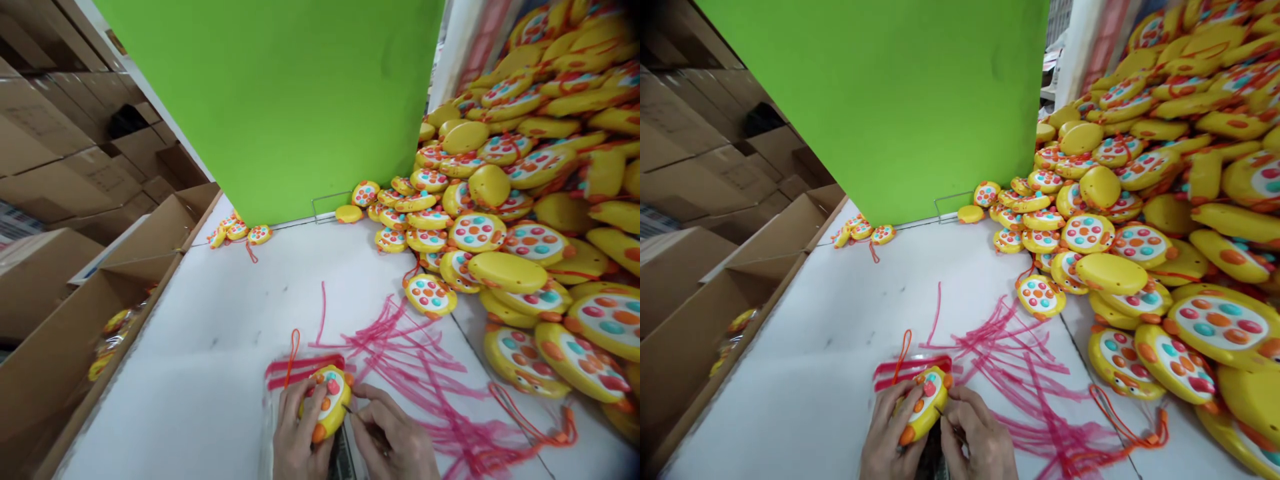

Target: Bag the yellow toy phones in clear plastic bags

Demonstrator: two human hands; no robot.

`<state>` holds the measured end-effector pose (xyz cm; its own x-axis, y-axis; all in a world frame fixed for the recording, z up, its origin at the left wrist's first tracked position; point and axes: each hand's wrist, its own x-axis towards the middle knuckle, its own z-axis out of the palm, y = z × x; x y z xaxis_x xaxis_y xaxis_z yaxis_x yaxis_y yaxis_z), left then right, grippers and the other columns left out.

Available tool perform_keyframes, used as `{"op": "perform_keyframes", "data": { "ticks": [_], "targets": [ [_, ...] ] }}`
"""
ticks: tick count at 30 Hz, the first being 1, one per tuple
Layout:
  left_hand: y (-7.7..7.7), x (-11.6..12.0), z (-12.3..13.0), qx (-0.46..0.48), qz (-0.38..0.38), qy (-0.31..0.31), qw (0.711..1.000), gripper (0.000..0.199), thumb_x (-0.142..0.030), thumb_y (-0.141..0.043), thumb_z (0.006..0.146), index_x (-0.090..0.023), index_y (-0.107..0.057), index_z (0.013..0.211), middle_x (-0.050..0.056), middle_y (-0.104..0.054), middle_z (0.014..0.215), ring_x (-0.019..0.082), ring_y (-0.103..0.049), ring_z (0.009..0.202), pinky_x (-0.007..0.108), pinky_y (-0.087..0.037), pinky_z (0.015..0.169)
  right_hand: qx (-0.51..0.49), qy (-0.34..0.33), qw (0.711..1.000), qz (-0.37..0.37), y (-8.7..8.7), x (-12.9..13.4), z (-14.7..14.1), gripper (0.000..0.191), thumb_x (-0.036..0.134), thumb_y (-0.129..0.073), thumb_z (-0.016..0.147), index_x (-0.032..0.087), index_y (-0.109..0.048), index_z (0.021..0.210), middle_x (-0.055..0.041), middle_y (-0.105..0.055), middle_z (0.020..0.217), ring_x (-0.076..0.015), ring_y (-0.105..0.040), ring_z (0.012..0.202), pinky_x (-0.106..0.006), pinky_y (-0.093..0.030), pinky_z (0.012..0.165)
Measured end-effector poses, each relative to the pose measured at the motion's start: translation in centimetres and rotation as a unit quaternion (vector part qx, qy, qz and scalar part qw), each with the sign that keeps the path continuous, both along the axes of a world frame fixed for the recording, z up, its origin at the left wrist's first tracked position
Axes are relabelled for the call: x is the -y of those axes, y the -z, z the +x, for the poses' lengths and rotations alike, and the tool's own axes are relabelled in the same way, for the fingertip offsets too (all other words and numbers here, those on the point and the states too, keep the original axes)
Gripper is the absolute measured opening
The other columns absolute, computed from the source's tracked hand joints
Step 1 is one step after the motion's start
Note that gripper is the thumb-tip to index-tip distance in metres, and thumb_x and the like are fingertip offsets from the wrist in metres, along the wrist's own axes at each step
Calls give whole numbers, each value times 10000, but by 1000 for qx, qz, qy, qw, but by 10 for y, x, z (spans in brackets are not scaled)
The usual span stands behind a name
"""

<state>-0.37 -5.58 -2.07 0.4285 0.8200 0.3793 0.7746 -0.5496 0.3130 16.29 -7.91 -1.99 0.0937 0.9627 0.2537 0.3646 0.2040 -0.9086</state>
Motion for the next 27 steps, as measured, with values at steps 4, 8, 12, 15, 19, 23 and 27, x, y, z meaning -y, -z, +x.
{"op": "perform_keyframes", "data": {
  "ticks": [4,8,12,15,19,23,27],
  "targets": [
    [-1,0,-1,-3,-4,2,1000,510,-145,-570,783,-201,-433,1271,109,-457,1141,211,-514,1009,296,-521,829,1,-8,1000,4,-3,-1,2,172,164,-452,853,211,-498,694,-64,-650,959,-49,-547,438,-154,-431,435],
    [-2,-1,0,-5,-3,3,1000,489,-149,-559,788,-193,-448,1262,108,-459,1140,205,-516,1004,285,-519,831,2,-15,1000,16,-5,-3,3,163,144,-458,850,210,-513,711,-64,-647,955,-52,-550,454,-155,-440,454],
    [-1,-1,0,0,-2,-7,1000,469,-172,-571,789,-197,-467,1245,103,-472,1137,209,-516,1009,291,-516,837,3,-22,1000,20,-7,-4,4,162,127,-466,845,206,-517,713,-67,-648,977,-43,-542,439,-142,-442,443],
    [-1,0,-1,1,-8,-11,1000,477,-164,-579,779,-201,-471,1243,99,-478,1136,208,-513,1008,288,-515,835,26,-36,999,23,-7,-6,6,161,111,-468,841,197,-510,712,-79,-653,965,-46,-552,448,-139,-441,439],
    [-1,0,-2,9,-9,-11,1000,487,-134,-568,777,-200,-465,1249,98,-474,1132,205,-505,1007,287,-513,833,47,-60,997,27,-8,-10,9,149,91,-469,840,185,-517,734,-95,-658,977,-51,-593,490,-126,-458,472],
    [-3,1,-2,16,-6,-10,1000,458,-160,-540,805,-196,-457,1254,100,-468,1135,205,-503,1007,293,-508,838,32,-60,997,30,-8,-10,9,140,109,-464,848,182,-529,748,-96,-662,946,-90,-665,634,-115,-479,533],
    [-4,0,-2,10,-2,-24,1000,418,-210,-542,818,-208,-479,1231,97,-489,1119,209,-516,996,301,-514,823,27,-50,998,21,-8,-9,7,162,133,-487,840,186,-514,689,-99,-660,990,-51,-581,450,-141,-441,432]
  ]
}}
